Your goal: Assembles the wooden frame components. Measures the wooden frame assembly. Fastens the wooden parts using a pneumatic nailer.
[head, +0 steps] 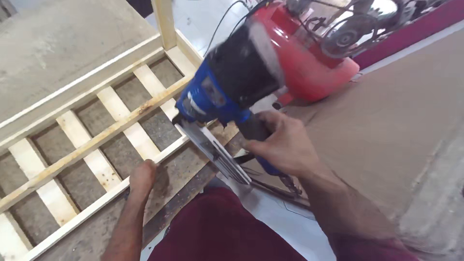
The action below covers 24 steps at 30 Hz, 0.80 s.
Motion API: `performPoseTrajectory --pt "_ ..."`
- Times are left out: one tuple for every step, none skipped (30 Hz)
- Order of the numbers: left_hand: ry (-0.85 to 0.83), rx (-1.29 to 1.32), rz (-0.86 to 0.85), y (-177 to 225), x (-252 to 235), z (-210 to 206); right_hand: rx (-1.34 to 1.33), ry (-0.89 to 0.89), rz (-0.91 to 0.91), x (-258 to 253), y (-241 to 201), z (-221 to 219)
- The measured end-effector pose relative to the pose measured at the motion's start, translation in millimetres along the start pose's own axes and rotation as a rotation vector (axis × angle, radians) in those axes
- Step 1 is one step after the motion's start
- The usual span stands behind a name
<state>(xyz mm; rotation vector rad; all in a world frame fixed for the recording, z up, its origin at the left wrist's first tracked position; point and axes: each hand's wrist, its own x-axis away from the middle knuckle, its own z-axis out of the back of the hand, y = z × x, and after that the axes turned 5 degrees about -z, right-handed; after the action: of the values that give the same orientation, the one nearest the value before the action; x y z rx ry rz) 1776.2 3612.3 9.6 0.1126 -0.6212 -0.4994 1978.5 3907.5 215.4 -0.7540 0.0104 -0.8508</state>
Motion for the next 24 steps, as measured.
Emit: performPoseTrajectory --pt "0.066 0.164 -0.093 9.7 12.6 17.5 -0.044 0.03 0.03 -4.8 -15.7 2.2" --pt "0.13 0.391 -0.22 24.4 28.4 37.0 -0.084 0.056 0.074 -6.8 -32.6 2.2" --pt "0.176 0.685 -0.383 42.7 42.3 55.4 -0.101 0.076 0.123 -6.1 -52.2 -0.7" --pt "0.179 0.999 -0.577 64.1 51.6 74.5 -0.096 0.094 0.175 -2.1 -74.5 -7.9" --pt "0.135 1.253 -0.739 85.3 58.0 95.4 -0.086 0.109 0.242 5.5 -96.9 -20.0" --pt "0.093 1.422 -0.825 103.0 63.9 116.9 -0.08 0.113 0.319 15.8 -117.1 -37.1" --pt "0.093 1.537 -0.847 114.1 70.7 135.5 -0.086 0.119 0.419 26.3 -131.2 -59.4" --pt "0.141 1.621 -0.801 118.0 77.7 149.5 -0.085 0.108 0.531 36.1 -137.0 -81.8" --pt "0.191 1.655 -0.731 113.8 80.3 158.2 -0.084 0.082 0.638 42.7 -134.2 -100.6" --pt "0.234 1.688 -0.661 104.8 77.5 160.5 -0.097 -0.005 0.704 45.3 -126.0 -112.4" --pt "0.251 1.706 -0.625 92.7 71.6 156.0 -0.145 -0.07 0.737 43.2 -113.5 -123.8" --pt "0.243 1.728 -0.62 79.3 63.9 147.7 -0.238 -0.066 0.751 38.1 -98.2 -138.8" --pt "0.22 1.759 -0.625 66.0 56.2 137.2 -0.341 0.047 0.783 32.8 -81.4 -158.6" --pt "0.189 1.797 -0.635 54.8 49.8 127.0 -0.381 0.209 0.797 27.4 -66.0 -176.2" --pt "0.127 1.857 -0.647 45.9 43.9 119.9 -0.358 0.313 0.739 19.7 -53.6 -185.8" --pt "0.061 1.906 -0.677 39.6 37.3 117.2 -0.313 0.32 0.615 6.2 -44.6 -188.8" --pt "-0.014 1.949 -0.714 35.0 30.6 119.2 -0.286 0.209 0.438 -12.6 -40.7 -187.1" --pt "-0.095 1.984 -0.745 32.3 24.0 124.5 -0.327 0.01 0.234 -36.3 -41.4 -182.4" --pt "-0.193 2.004 -0.77 30.0 15.3 131.7 -0.46 -0.198 0.076 -62.9 -42.9 -179.8" --pt "-0.329 2.002 -0.802 26.0 1.8 141.7 -0.689 -0.371 -0.015 -87.2 -43.7 -182.0" --pt "-0.466 1.959 -0.837 23.1 -17.3 155.5 -0.958 -0.516 -0.051 -107.0 -46.9 -182.2" --pt "-0.554 1.883 -0.847 23.6 -37.4 171.7 -1.173 -0.585 -0.046 -121.2 -54.5 -180.2" --pt "-0.587 1.765 -0.835 26.6 -56.5 188.6 -1.267 -0.542 -0.031 -129.2 -62.7 -179.3" --pt "-0.57 1.609 -0.795 33.2 -77.1 206.2 -1.254 -0.414 -0.013 -134.7 -66.4 -180.0"
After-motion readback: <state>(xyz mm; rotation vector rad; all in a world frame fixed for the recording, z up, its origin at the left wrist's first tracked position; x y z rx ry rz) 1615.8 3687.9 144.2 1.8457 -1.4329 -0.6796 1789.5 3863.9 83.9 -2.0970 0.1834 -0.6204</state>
